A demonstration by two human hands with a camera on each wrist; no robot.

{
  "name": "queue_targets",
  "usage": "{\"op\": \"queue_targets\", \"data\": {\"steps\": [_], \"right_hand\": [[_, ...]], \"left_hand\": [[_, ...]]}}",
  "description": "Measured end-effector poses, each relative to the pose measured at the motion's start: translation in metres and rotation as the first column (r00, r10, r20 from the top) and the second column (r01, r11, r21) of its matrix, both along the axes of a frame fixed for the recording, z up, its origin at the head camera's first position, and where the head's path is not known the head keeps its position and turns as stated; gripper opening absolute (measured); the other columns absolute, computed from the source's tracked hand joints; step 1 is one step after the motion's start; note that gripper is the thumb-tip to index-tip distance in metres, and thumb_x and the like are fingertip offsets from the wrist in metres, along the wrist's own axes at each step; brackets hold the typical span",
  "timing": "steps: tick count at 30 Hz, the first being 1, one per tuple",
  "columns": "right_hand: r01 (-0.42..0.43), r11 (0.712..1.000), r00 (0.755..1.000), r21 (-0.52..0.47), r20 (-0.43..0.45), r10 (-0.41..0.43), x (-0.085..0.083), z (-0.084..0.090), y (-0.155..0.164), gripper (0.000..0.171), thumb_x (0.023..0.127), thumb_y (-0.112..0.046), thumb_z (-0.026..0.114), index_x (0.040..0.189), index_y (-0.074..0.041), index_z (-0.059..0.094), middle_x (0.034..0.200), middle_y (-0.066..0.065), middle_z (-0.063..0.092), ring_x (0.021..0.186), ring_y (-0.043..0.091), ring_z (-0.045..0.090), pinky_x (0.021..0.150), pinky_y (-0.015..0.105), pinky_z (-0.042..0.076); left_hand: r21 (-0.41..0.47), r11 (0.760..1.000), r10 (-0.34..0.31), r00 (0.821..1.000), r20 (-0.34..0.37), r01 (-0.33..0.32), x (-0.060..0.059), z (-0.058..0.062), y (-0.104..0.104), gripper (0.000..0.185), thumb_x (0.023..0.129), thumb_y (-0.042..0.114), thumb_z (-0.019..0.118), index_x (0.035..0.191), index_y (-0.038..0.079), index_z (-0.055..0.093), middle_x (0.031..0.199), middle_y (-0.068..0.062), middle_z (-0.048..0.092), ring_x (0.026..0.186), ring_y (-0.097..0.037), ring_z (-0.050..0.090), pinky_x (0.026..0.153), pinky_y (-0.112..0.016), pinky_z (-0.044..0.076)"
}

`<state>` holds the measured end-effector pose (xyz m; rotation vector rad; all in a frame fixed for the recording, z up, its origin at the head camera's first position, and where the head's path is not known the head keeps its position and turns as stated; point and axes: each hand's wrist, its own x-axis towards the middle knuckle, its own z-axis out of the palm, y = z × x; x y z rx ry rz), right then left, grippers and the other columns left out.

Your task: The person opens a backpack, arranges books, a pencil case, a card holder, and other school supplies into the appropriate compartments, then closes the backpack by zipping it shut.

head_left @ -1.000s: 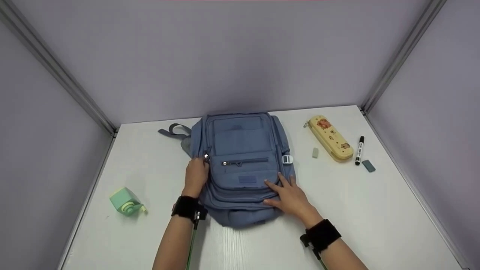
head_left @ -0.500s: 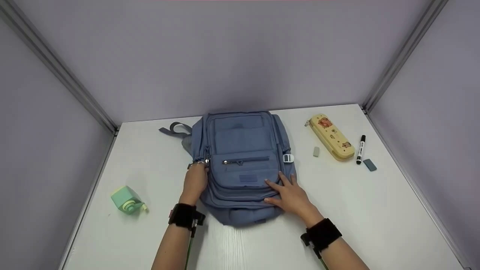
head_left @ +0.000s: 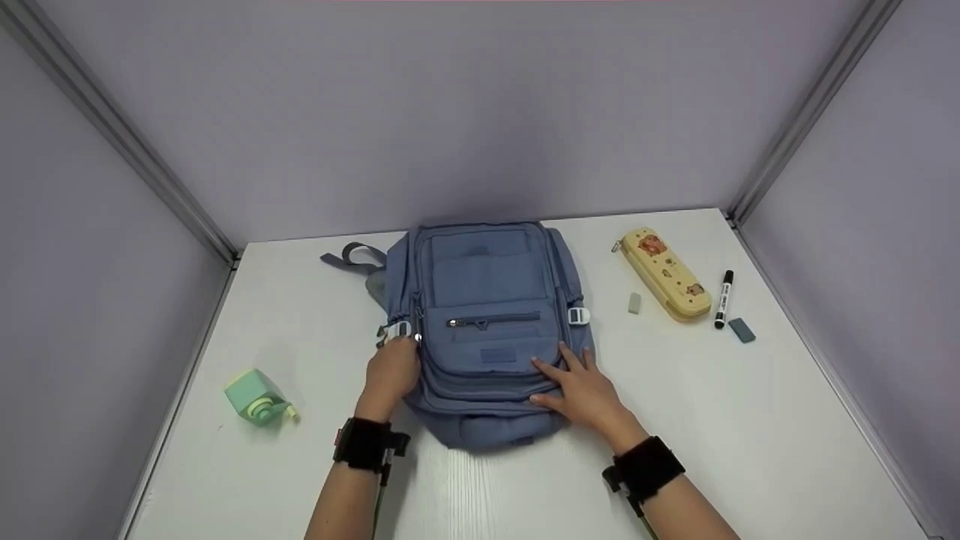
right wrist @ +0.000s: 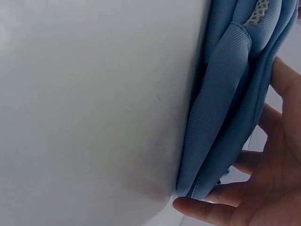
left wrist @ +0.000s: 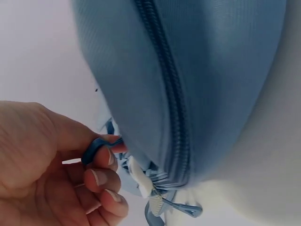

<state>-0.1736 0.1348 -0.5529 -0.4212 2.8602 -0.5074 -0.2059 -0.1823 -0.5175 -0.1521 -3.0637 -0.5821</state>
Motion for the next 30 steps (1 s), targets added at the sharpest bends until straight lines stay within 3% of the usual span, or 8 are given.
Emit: {"op": "queue_targets", "data": {"steps": [9, 13, 16, 20, 25, 30], "right_hand": [[-0.008, 1.0, 1.0, 0.001, -0.022, 0.008, 0.001, -0.004, 0.001, 0.067, 0.089, -0.064, 0.056, 0.148, -0.034, 0.045, 0.158, 0.022, 0.022, 0.137, 0.06, 0.012, 0.087, 0.062, 0.046], [-0.008, 1.0, 0.999, 0.016, -0.034, 0.009, 0.001, -0.006, 0.0, 0.066, 0.09, -0.064, 0.054, 0.148, -0.033, 0.045, 0.157, 0.022, 0.023, 0.137, 0.06, 0.012, 0.09, 0.065, 0.043], [-0.007, 1.0, 0.999, 0.028, -0.04, 0.008, 0.001, -0.007, 0.0, 0.066, 0.09, -0.064, 0.053, 0.148, -0.033, 0.046, 0.157, 0.022, 0.024, 0.137, 0.06, 0.014, 0.092, 0.068, 0.04], [-0.001, 1.0, 0.999, 0.027, -0.042, 0.003, 0.002, -0.008, -0.001, 0.066, 0.09, -0.065, 0.054, 0.147, -0.034, 0.046, 0.157, 0.022, 0.024, 0.137, 0.06, 0.014, 0.092, 0.068, 0.039], [-0.003, 1.0, 0.999, 0.01, -0.046, 0.004, 0.002, -0.007, -0.001, 0.066, 0.09, -0.063, 0.055, 0.148, -0.033, 0.046, 0.157, 0.023, 0.024, 0.137, 0.061, 0.013, 0.09, 0.068, 0.041], [-0.01, 1.0, 0.999, -0.002, -0.046, 0.01, 0.002, -0.007, -0.001, 0.066, 0.09, -0.063, 0.055, 0.147, -0.032, 0.046, 0.156, 0.024, 0.024, 0.136, 0.062, 0.013, 0.086, 0.066, 0.045]], "left_hand": [[0.077, 0.996, -0.049, 0.998, -0.04, 0.052, 0.018, 0.001, -0.006, 0.013, 0.095, 0.005, 0.056, 0.088, 0.0, 0.066, 0.082, -0.024, 0.066, 0.068, -0.042, 0.065, 0.057, -0.054, 0.049], [0.099, 0.993, -0.06, 0.998, 0.004, 0.059, 0.024, 0.004, -0.007, 0.012, 0.093, 0.004, 0.06, 0.083, 0.002, 0.067, 0.076, -0.018, 0.064, 0.059, -0.029, 0.059, 0.053, -0.046, 0.047], [0.132, 0.988, -0.081, 0.996, 0.049, 0.074, 0.031, 0.007, -0.009, 0.02, 0.09, 0.001, 0.062, 0.071, 0.006, 0.061, 0.065, -0.009, 0.057, 0.053, -0.019, 0.05, 0.049, -0.038, 0.043], [0.161, 0.984, -0.09, 0.991, 0.097, 0.074, 0.036, 0.01, -0.01, 0.027, 0.089, 0.001, 0.062, 0.065, 0.01, 0.055, 0.058, -0.001, 0.047, 0.05, -0.015, 0.042, 0.047, -0.032, 0.036], [0.127, 0.987, -0.095, 0.995, 0.009, 0.093, 0.037, 0.005, -0.012, 0.013, 0.09, 0.001, 0.063, 0.081, 0.006, 0.071, 0.071, -0.008, 0.062, 0.059, -0.021, 0.056, 0.053, -0.041, 0.045], [0.151, 0.985, -0.069, 0.995, -0.078, 0.08, 0.036, -0.001, -0.013, 0.012, 0.089, -0.004, 0.061, 0.091, 0.002, 0.071, 0.088, -0.016, 0.068, 0.08, -0.036, 0.066, 0.068, -0.05, 0.051]]}}
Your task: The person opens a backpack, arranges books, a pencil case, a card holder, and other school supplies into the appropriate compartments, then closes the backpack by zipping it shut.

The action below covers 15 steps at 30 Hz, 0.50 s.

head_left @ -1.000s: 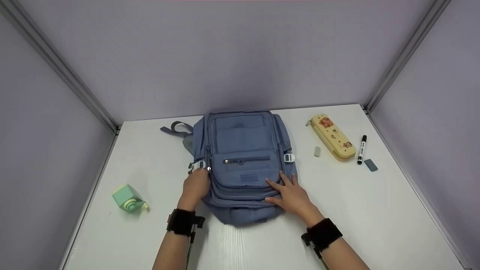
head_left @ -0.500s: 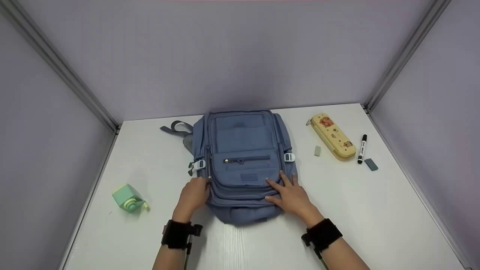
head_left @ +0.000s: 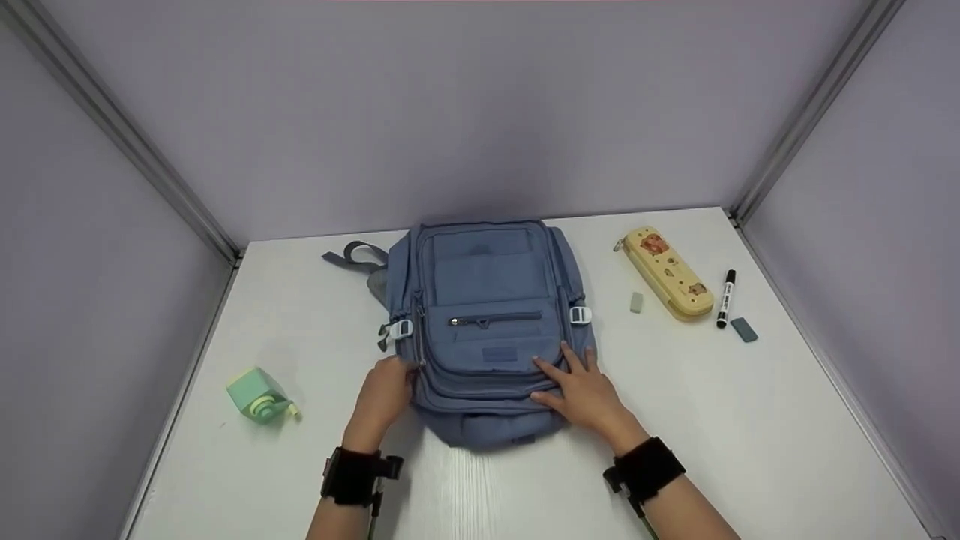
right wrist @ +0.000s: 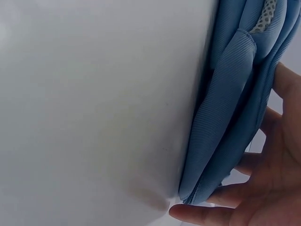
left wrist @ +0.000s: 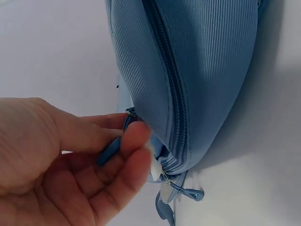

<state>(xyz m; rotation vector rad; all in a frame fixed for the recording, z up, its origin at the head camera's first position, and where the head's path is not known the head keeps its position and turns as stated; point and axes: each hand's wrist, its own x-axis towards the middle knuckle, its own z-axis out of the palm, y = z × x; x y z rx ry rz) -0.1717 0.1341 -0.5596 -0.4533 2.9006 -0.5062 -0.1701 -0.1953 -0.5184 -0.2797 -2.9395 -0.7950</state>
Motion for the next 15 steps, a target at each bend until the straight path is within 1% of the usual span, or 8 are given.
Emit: {"op": "queue_targets", "data": {"steps": [1, 4, 7, 11, 15], "right_hand": [[0.0, 1.0, 1.0, -0.001, 0.001, 0.001, 0.0002, -0.0001, 0.0001, 0.066, 0.09, -0.063, 0.055, 0.147, -0.032, 0.046, 0.156, 0.025, 0.024, 0.136, 0.062, 0.013, 0.086, 0.065, 0.045], [-0.001, 1.0, 1.0, -0.004, 0.003, 0.001, 0.0004, -0.0003, 0.0002, 0.066, 0.09, -0.063, 0.055, 0.148, -0.032, 0.046, 0.157, 0.024, 0.023, 0.136, 0.062, 0.012, 0.085, 0.064, 0.046], [0.002, 1.0, 1.0, -0.01, 0.003, -0.002, 0.0003, -0.0006, 0.0005, 0.066, 0.09, -0.062, 0.056, 0.148, -0.032, 0.046, 0.157, 0.024, 0.023, 0.136, 0.061, 0.012, 0.086, 0.064, 0.046], [0.005, 1.0, 1.0, -0.007, 0.009, -0.005, 0.0, -0.0007, 0.0007, 0.065, 0.09, -0.062, 0.056, 0.148, -0.033, 0.046, 0.157, 0.023, 0.023, 0.137, 0.06, 0.012, 0.087, 0.064, 0.045], [0.009, 1.0, 1.0, 0.018, 0.018, -0.009, -0.0001, 0.0008, -0.0001, 0.066, 0.09, -0.063, 0.055, 0.148, -0.033, 0.046, 0.157, 0.023, 0.023, 0.138, 0.06, 0.012, 0.088, 0.063, 0.045]], "left_hand": [[0.009, 1.0, 0.007, 1.0, 0.0, -0.007, -0.0005, -0.0009, 0.0005, 0.012, 0.09, -0.005, 0.061, 0.092, 0.001, 0.071, 0.09, -0.017, 0.068, 0.084, -0.037, 0.066, 0.07, -0.051, 0.051], [0.017, 1.0, 0.018, 1.0, 0.015, -0.018, -0.0018, -0.0034, 0.0028, 0.013, 0.092, -0.003, 0.059, 0.094, -0.002, 0.072, 0.091, -0.018, 0.066, 0.086, -0.038, 0.065, 0.073, -0.05, 0.051], [0.023, 1.0, 0.016, 1.0, 0.014, -0.016, -0.0031, -0.0058, 0.0053, 0.012, 0.093, 0.0, 0.062, 0.095, -0.002, 0.073, 0.089, -0.016, 0.066, 0.085, -0.036, 0.065, 0.075, -0.049, 0.051], [0.002, 1.0, 0.017, 0.999, -0.036, -0.017, -0.0036, -0.0079, 0.0076, 0.006, 0.089, 0.003, 0.068, 0.086, 0.0, 0.073, 0.081, -0.013, 0.065, 0.077, -0.032, 0.065, 0.069, -0.047, 0.052], [-0.028, 0.999, 0.026, 0.998, -0.058, -0.028, -0.0018, -0.0071, 0.0089, 0.008, 0.088, 0.003, 0.07, 0.081, 0.001, 0.073, 0.075, -0.01, 0.063, 0.069, -0.029, 0.065, 0.061, -0.044, 0.052]]}}
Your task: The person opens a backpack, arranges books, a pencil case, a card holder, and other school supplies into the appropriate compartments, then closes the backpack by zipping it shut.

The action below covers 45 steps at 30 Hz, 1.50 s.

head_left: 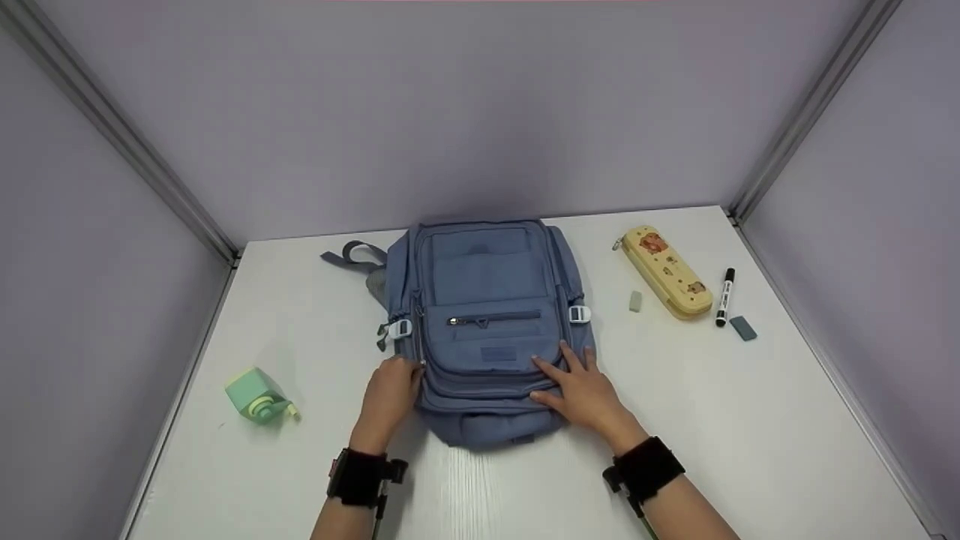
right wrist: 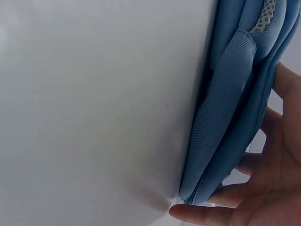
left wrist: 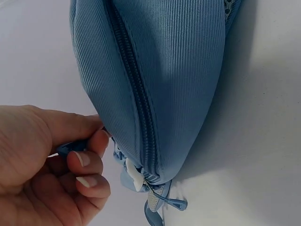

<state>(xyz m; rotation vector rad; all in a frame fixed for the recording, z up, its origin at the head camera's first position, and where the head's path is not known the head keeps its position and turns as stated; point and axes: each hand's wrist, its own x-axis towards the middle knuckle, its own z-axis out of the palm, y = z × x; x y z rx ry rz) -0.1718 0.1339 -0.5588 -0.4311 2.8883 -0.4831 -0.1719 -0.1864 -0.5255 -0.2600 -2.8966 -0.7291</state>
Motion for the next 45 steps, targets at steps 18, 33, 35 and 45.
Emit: {"op": "queue_targets", "data": {"steps": [18, 33, 35, 45], "right_hand": [[0.023, 0.995, 0.999, 0.095, -0.028, -0.02, 0.001, 0.005, -0.007, 0.063, 0.091, -0.063, 0.052, 0.147, -0.035, 0.046, 0.156, 0.021, 0.027, 0.136, 0.06, 0.019, 0.086, 0.063, 0.045], [0.039, 0.993, 0.999, 0.114, -0.028, -0.036, 0.003, 0.004, -0.01, 0.062, 0.092, -0.062, 0.05, 0.148, -0.035, 0.045, 0.156, 0.021, 0.027, 0.136, 0.06, 0.019, 0.088, 0.066, 0.042], [0.04, 0.993, 0.999, 0.112, -0.027, -0.037, 0.002, 0.004, -0.01, 0.062, 0.092, -0.062, 0.05, 0.148, -0.035, 0.045, 0.156, 0.021, 0.027, 0.136, 0.06, 0.019, 0.088, 0.066, 0.042], [0.046, 0.995, 0.999, 0.092, -0.016, -0.045, 0.002, 0.002, -0.009, 0.063, 0.091, -0.063, 0.051, 0.148, -0.037, 0.044, 0.157, 0.021, 0.025, 0.137, 0.059, 0.017, 0.091, 0.067, 0.04]], "left_hand": [[0.053, 0.993, -0.103, 0.994, 0.043, 0.101, 0.019, 0.011, -0.004, 0.019, 0.09, -0.001, 0.064, 0.072, 0.005, 0.067, 0.072, -0.005, 0.058, 0.065, -0.02, 0.057, 0.059, -0.038, 0.047], [0.217, 0.953, -0.242, 0.964, 0.114, 0.213, 0.023, 0.015, -0.002, 0.048, 0.091, -0.008, 0.058, 0.061, 0.018, 0.03, 0.059, 0.008, 0.022, 0.052, -0.007, 0.026, 0.051, -0.025, 0.026], [0.225, 0.95, -0.246, 0.963, 0.112, 0.217, 0.024, 0.015, -0.001, 0.042, 0.091, -0.008, 0.058, 0.061, 0.016, 0.04, 0.059, 0.008, 0.029, 0.053, -0.007, 0.03, 0.052, -0.025, 0.03], [0.284, 0.916, -0.327, 0.938, 0.117, 0.284, 0.027, 0.014, 0.013, 0.015, 0.093, -0.004, 0.06, 0.082, 0.001, 0.069, 0.075, 0.001, 0.06, 0.069, -0.012, 0.052, 0.063, -0.032, 0.046]]}}
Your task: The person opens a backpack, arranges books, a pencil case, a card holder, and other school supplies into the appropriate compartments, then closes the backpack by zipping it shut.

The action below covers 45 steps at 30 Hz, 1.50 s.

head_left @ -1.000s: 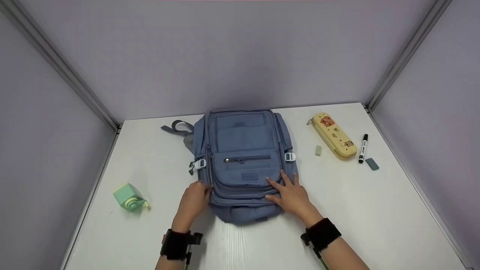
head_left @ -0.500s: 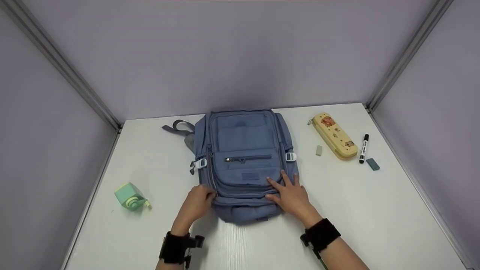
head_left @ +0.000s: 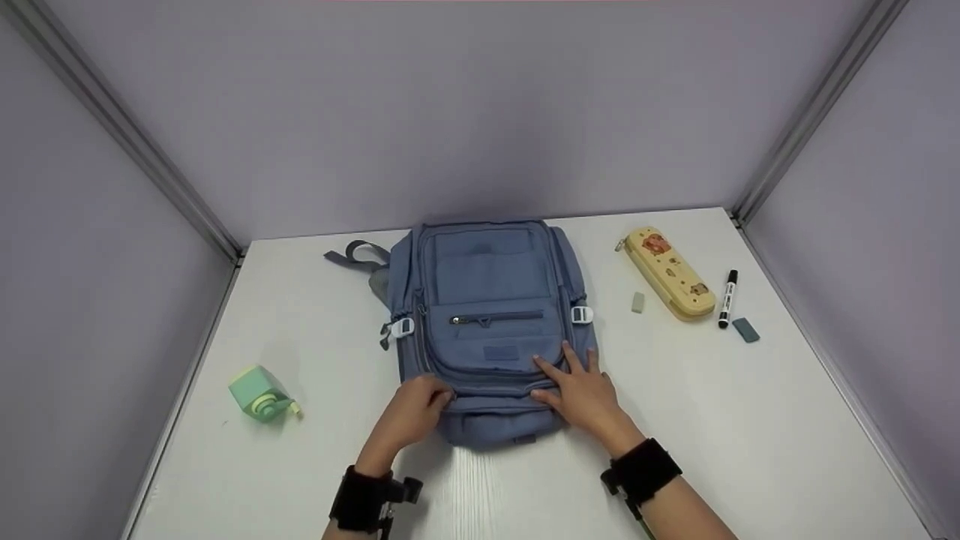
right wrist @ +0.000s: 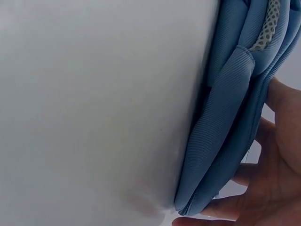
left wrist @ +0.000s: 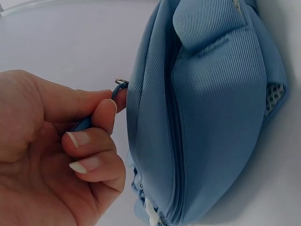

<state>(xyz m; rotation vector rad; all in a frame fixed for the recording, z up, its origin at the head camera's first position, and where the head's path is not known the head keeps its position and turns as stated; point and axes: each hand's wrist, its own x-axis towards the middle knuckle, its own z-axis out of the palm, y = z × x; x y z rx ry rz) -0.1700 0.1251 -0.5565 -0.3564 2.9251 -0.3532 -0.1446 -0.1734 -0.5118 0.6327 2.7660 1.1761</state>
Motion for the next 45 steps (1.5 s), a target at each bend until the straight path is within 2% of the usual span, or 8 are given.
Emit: {"op": "queue_targets", "data": {"steps": [11, 18, 23, 26, 29, 34, 39, 45], "right_hand": [[-0.005, 1.0, 0.999, -0.016, -0.043, 0.004, 0.002, -0.003, 0.002, 0.063, 0.09, -0.063, 0.053, 0.147, -0.036, 0.046, 0.156, 0.021, 0.029, 0.136, 0.059, 0.02, 0.089, 0.065, 0.042], [0.01, 1.0, 0.999, 0.005, -0.043, -0.01, 0.008, 0.007, -0.004, 0.062, 0.092, -0.057, 0.055, 0.147, -0.028, 0.048, 0.152, 0.023, 0.033, 0.134, 0.053, 0.032, 0.091, 0.062, 0.043], [-0.056, 0.996, 0.973, -0.065, -0.225, 0.04, 0.015, 0.02, -0.019, 0.05, 0.087, -0.035, 0.074, 0.13, -0.011, 0.063, 0.133, 0.024, 0.053, 0.121, 0.044, 0.051, 0.095, 0.059, 0.042], [-0.17, 0.973, 0.929, -0.154, -0.355, 0.106, 0.018, 0.024, -0.035, 0.04, 0.083, -0.023, 0.081, 0.118, -0.007, 0.068, 0.116, 0.016, 0.06, 0.105, 0.034, 0.06, 0.088, 0.05, 0.048], [-0.276, 0.93, 0.905, -0.243, -0.391, 0.166, 0.021, 0.026, -0.052, 0.032, 0.085, -0.018, 0.079, 0.113, -0.006, 0.069, 0.102, 0.009, 0.062, 0.09, 0.025, 0.063, 0.076, 0.041, 0.052], [-0.341, 0.88, 0.908, -0.331, -0.357, 0.218, 0.024, 0.026, -0.078, 0.025, 0.088, -0.014, 0.074, 0.111, -0.005, 0.07, 0.092, 0.005, 0.064, 0.08, 0.018, 0.064, 0.067, 0.032, 0.054], [-0.355, 0.861, 0.906, -0.364, -0.361, 0.221, 0.022, 0.023, -0.097, 0.008, 0.082, -0.006, 0.074, 0.089, -0.008, 0.07, 0.076, -0.002, 0.057, 0.066, 0.011, 0.056, 0.056, 0.025, 0.048], [-0.381, 0.849, 0.875, -0.364, -0.438, 0.205, 0.021, 0.02, -0.108, 0.011, 0.083, 0.0, 0.072, 0.079, -0.008, 0.064, 0.071, 0.0, 0.057, 0.063, 0.012, 0.059, 0.052, 0.023, 0.046]], "left_hand": [[-0.026, 0.998, 0.055, 0.998, -0.038, -0.056, 0.004, -0.005, 0.028, 0.011, 0.093, 0.0, 0.063, 0.092, -0.001, 0.073, 0.086, -0.008, 0.069, 0.079, -0.022, 0.066, 0.07, -0.037, 0.053], [-0.038, 0.995, 0.09, 0.994, -0.063, -0.092, 0.005, -0.004, 0.038, 0.012, 0.092, -0.001, 0.063, 0.087, 0.002, 0.073, 0.081, -0.005, 0.067, 0.072, -0.017, 0.063, 0.064, -0.033, 0.051], [-0.003, 0.99, 0.139, 0.988, -0.071, -0.14, 0.004, -0.003, 0.041, 0.009, 0.091, 0.0, 0.065, 0.085, 0.002, 0.071, 0.075, -0.002, 0.065, 0.064, -0.011, 0.059, 0.06, -0.03, 0.049], [0.037, 0.987, 0.159, 0.984, -0.086, -0.156, 0.003, -0.002, 0.043, 0.005, 0.09, 0.0, 0.065, 0.086, 0.003, 0.066, 0.07, 0.001, 0.061, 0.059, -0.008, 0.055, 0.055, -0.028, 0.047], [0.076, 0.985, 0.165, 0.978, -0.124, -0.156, 0.003, -0.002, 0.047, 0.008, 0.088, -0.002, 0.067, 0.089, 0.004, 0.06, 0.068, 0.002, 0.058, 0.055, -0.007, 0.052, 0.052, -0.026, 0.045], [0.086, 0.98, 0.193, 0.964, -0.183, -0.18, 0.005, -0.005, 0.049, 0.02, 0.08, -0.006, 0.071, 0.09, 0.005, 0.058, 0.065, 0.003, 0.056, 0.053, -0.005, 0.05, 0.048, -0.024, 0.042], [0.087, 0.979, 0.202, 0.952, -0.232, -0.186, 0.007, -0.006, 0.048, 0.023, 0.077, -0.007, 0.072, 0.089, 0.006, 0.057, 0.064, 0.002, 0.056, 0.053, -0.007, 0.05, 0.048, -0.025, 0.042], [0.12, 0.984, 0.156, 0.963, -0.218, -0.132, 0.007, -0.001, 0.04, 0.021, 0.081, -0.005, 0.071, 0.094, 0.005, 0.058, 0.066, 0.003, 0.055, 0.054, -0.006, 0.049, 0.048, -0.024, 0.042]]}}
